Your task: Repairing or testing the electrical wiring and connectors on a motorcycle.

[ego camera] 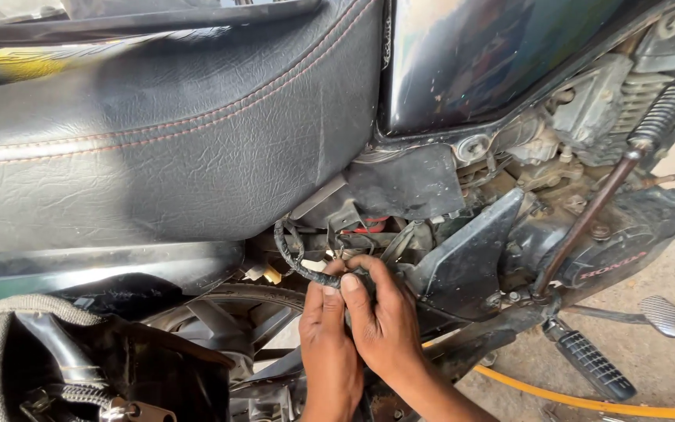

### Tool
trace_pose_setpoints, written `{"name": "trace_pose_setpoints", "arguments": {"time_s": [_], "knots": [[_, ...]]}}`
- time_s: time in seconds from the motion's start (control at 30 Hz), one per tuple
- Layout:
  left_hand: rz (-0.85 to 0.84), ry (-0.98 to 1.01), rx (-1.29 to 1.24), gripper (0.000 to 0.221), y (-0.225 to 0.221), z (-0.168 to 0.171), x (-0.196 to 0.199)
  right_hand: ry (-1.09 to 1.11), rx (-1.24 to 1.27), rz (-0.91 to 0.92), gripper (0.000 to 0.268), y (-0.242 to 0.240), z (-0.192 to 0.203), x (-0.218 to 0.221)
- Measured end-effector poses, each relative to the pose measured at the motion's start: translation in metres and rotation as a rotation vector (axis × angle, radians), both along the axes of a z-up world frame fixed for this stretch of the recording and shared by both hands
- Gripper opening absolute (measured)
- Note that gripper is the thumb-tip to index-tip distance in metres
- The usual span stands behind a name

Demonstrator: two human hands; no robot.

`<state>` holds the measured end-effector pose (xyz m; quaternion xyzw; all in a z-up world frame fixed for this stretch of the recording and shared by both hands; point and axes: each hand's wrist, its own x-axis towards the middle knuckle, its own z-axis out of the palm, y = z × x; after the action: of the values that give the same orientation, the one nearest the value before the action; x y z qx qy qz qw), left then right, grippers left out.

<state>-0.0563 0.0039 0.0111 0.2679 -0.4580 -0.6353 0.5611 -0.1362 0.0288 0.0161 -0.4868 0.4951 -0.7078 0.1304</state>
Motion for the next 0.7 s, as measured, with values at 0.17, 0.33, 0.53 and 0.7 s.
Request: {"name": "trace_pose_setpoints", "arguments": {"time_s": [0.17, 0.33, 0.53, 0.7], "knots": [[0.033, -0.02, -0.076, 0.026, -0.012, -0.021, -0.004, -0.031, -0.053, -0.049, 0.025, -0.009, -0.014, -0.002], [0.075, -0.007, -0.075, 0.016, -0.017, -0.012, -0.008, -0.121, 0.058, 0.071, 0.035, -0.018, -0.026, -0.009], [-0.023, 0.221, -0.016, 0.02, -0.018, -0.012, 0.005, -0.415, 0.397, 0.456, 0.07, -0.021, -0.034, -0.036], [0.084, -0.163, -0.51, 0.032, 0.0, 0.024, 0.018, -0.129, 0.104, 0.843, 0.059, -0.012, -0.021, -0.066]]}}
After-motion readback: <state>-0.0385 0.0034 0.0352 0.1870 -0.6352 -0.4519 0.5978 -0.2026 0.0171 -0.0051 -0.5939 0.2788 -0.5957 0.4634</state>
